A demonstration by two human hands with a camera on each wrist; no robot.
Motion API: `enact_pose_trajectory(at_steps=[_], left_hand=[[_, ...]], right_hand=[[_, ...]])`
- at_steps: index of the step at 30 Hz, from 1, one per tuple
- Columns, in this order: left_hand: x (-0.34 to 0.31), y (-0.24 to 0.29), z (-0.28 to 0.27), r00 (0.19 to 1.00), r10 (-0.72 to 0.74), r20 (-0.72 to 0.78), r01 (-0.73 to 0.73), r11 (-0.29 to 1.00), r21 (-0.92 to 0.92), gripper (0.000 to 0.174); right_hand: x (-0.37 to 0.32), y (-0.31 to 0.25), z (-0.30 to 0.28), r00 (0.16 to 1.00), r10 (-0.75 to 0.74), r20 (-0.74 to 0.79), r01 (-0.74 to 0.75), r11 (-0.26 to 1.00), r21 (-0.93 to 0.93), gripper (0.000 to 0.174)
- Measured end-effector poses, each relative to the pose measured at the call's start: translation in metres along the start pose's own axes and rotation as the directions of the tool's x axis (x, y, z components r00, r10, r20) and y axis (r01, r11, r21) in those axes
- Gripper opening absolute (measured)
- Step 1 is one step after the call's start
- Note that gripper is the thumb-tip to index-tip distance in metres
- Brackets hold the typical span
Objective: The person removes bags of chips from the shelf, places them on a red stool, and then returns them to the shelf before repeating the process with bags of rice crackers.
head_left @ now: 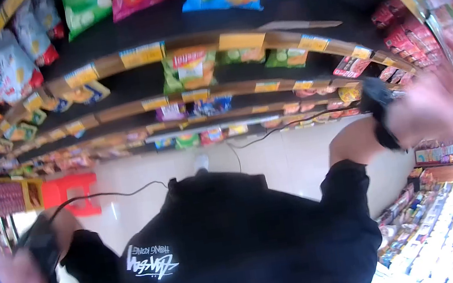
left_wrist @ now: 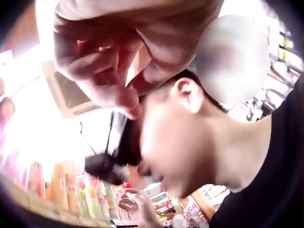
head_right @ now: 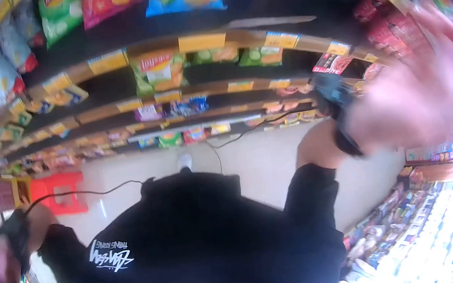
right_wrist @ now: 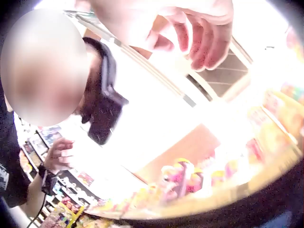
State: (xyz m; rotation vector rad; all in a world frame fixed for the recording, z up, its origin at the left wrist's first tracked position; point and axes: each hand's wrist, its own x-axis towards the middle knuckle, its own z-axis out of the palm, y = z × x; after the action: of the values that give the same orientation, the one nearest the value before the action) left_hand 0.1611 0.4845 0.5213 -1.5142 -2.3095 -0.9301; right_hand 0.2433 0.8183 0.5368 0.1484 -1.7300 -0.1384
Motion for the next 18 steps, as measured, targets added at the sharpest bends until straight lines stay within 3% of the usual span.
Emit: enact_pose_trajectory(at_steps=[1,2,3,5,7,18], left_hand=[[-0.009,0.01,0.007,0.999,0.044,0.006,-0.044,0.999,-0.008,0.024],[-0.015,0.019,0.014,0.998,0.061,0.003,-0.061,0.998,-0.03,0.024],[-0.023,0.015,0.019,0.998,0.038,0.043,-0.037,0.999,-0.037,0.024],[-0.049,0.018,0.026,0.998,-0.021,0.065,0.025,0.998,-0.059,0.024],[-0.07,0.023,0.041,0.992,-0.101,0.076,0.108,0.99,-0.092,0.024],[-0.176,0.063,0.092,0.886,-0.461,-0.042,0.438,0.864,-0.25,0.024]], right_hand=[[0.011,-0.012,-0.024,0.951,0.092,-0.295,0.028,0.925,0.378,0.032],[0.014,-0.017,-0.034,0.81,0.295,-0.506,0.156,0.724,0.672,0.043],[0.021,-0.022,-0.038,0.802,0.244,-0.545,0.217,0.731,0.647,0.043],[0.037,-0.03,-0.046,0.891,0.065,-0.45,0.237,0.779,0.581,0.043],[0.047,-0.033,-0.042,0.921,0.012,-0.391,0.243,0.764,0.598,0.043],[0.069,-0.068,-0.058,0.966,0.051,-0.254,0.16,0.655,0.738,0.044]])
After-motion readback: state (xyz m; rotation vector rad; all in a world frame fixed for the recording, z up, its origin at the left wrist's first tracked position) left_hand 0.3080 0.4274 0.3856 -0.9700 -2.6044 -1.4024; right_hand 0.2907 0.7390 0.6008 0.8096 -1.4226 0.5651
